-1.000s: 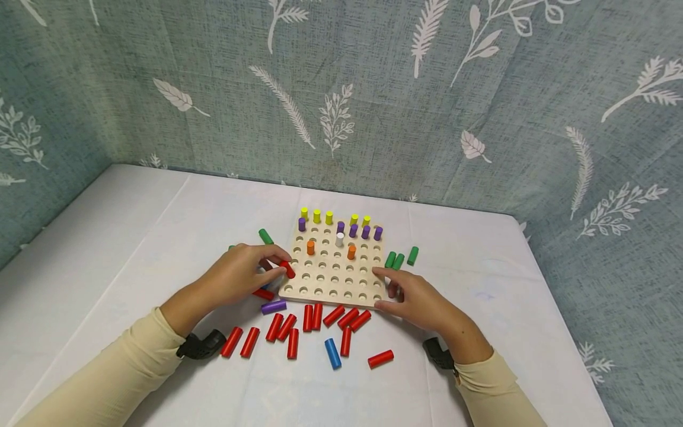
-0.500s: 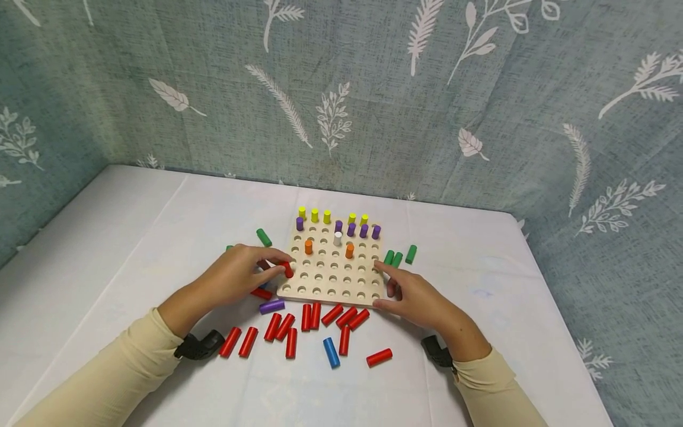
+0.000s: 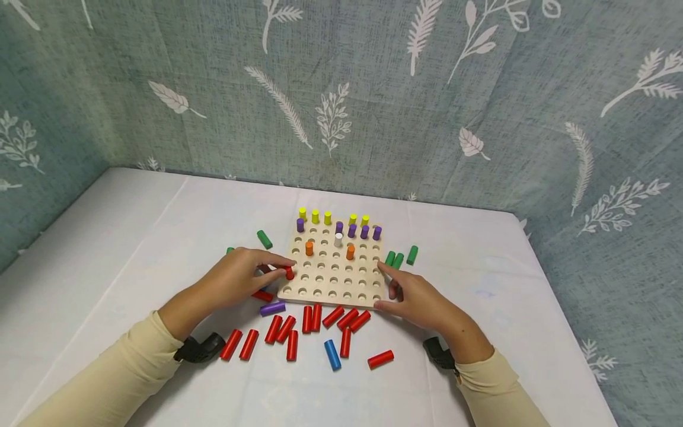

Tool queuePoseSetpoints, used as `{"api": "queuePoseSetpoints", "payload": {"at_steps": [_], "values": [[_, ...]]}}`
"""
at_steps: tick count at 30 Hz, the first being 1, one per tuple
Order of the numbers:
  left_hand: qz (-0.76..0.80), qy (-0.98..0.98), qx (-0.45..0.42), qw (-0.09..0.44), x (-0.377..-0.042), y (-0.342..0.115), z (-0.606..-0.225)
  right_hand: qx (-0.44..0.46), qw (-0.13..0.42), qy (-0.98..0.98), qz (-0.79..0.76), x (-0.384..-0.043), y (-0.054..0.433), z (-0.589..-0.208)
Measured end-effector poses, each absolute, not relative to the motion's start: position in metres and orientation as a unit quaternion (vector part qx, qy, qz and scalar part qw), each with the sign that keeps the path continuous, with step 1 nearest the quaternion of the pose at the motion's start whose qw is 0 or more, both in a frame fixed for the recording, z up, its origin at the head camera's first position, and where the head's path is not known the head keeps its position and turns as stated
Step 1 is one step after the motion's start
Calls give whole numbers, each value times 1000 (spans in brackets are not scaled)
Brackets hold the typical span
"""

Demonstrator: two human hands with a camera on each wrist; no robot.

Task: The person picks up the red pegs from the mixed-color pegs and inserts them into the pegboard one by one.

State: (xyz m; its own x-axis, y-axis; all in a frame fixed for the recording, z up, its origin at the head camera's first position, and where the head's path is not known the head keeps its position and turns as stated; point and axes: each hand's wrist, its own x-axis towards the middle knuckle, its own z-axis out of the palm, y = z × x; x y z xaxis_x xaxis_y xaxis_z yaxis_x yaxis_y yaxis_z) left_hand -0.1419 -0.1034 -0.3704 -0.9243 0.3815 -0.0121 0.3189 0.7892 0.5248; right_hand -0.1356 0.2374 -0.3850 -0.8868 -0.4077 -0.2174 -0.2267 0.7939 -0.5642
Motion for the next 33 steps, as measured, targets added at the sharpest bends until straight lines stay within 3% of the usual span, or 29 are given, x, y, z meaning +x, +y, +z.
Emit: {"api": "queuePoseSetpoints", "payload": {"at_steps": [33], "values": [[275, 939, 197, 60, -145, -108, -367, -174, 161, 931, -277, -137, 239, -385]]}}
